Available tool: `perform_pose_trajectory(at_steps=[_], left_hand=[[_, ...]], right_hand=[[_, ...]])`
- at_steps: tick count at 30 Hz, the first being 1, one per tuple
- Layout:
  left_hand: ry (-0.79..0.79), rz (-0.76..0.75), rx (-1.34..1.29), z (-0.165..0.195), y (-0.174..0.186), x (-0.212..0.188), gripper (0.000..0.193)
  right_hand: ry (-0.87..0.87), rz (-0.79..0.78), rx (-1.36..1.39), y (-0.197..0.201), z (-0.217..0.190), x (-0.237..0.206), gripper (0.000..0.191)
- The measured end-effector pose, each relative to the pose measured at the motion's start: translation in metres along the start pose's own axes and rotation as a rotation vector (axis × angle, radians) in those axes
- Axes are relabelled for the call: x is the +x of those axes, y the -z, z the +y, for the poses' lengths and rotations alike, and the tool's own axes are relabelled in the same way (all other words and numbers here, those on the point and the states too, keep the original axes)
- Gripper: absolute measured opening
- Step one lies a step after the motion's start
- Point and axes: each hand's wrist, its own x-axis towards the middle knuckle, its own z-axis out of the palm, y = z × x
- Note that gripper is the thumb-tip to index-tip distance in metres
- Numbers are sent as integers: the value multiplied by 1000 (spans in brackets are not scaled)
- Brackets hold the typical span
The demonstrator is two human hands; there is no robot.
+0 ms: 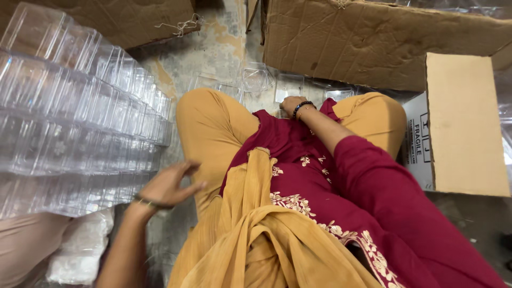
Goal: The person sits on the floor and assembles clear plastic boxes, pressing lids onto bases one at a time. They take loose boxes and lids from open cardboard cartons, fit each pair together by hand, and stack the finished boxes in a pile beside them.
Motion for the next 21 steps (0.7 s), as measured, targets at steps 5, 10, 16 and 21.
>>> perform_pose_trajectory(at_steps=[5,10,16,21], left_hand=[[-243,163,-505,21,-23,118,55],[-333,358,-510,54,-66,253,35],[-172,165,-20,81,-84,338,42],[-147,-82,252,92,-93,361,58]], right_hand=[[-26,105,-126,0,-6,2,27],[-86,11,-121,0,-12,8,21],[-97,59,8,14,3,-6,28],[-26,171,133,12,13,-16,35]])
